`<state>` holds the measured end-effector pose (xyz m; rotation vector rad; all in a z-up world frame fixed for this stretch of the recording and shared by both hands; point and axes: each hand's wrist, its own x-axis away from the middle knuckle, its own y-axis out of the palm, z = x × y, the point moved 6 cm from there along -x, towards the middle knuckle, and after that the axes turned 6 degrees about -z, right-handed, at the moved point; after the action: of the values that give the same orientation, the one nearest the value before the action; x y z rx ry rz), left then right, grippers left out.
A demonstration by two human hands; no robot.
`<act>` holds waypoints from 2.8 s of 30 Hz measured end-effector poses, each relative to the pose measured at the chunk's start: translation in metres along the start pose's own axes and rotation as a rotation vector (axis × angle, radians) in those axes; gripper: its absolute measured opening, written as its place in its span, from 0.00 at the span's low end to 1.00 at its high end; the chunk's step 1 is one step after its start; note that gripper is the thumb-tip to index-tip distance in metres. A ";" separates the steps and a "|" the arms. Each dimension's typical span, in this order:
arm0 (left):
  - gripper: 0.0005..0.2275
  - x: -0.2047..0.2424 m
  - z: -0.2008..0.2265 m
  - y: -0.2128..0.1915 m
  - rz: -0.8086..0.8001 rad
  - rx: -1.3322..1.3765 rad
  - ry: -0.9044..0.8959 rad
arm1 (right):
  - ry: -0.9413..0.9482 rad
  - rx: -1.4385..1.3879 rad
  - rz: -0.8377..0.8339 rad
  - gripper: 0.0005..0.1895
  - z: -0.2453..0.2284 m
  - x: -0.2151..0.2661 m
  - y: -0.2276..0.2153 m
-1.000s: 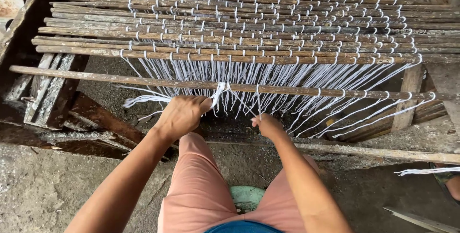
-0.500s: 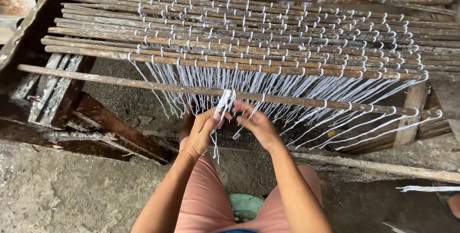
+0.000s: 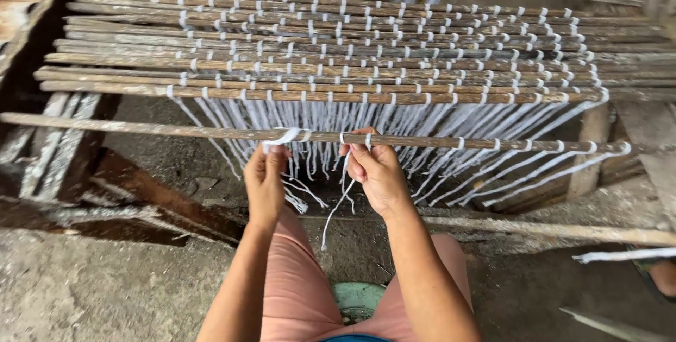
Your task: Manually weaving and tying cotton wicks onto a series of wooden sticks held in a frame for candle production.
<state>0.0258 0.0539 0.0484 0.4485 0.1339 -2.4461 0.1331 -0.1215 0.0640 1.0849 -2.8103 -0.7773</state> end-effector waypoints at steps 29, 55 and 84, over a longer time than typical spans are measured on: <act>0.15 0.000 -0.005 0.018 -0.194 -0.015 -0.073 | 0.005 0.342 0.127 0.33 0.082 0.035 -0.096; 0.11 0.000 -0.028 0.003 -0.337 0.168 -0.043 | -0.146 0.296 0.001 0.04 0.018 -0.016 0.042; 0.12 -0.005 -0.024 -0.027 0.101 0.133 -0.028 | 0.112 -0.172 0.045 0.24 0.041 0.003 0.023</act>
<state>0.0197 0.0826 0.0268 0.4670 -0.0629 -2.3696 0.1080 -0.0906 0.0382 1.0013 -2.6107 -0.9042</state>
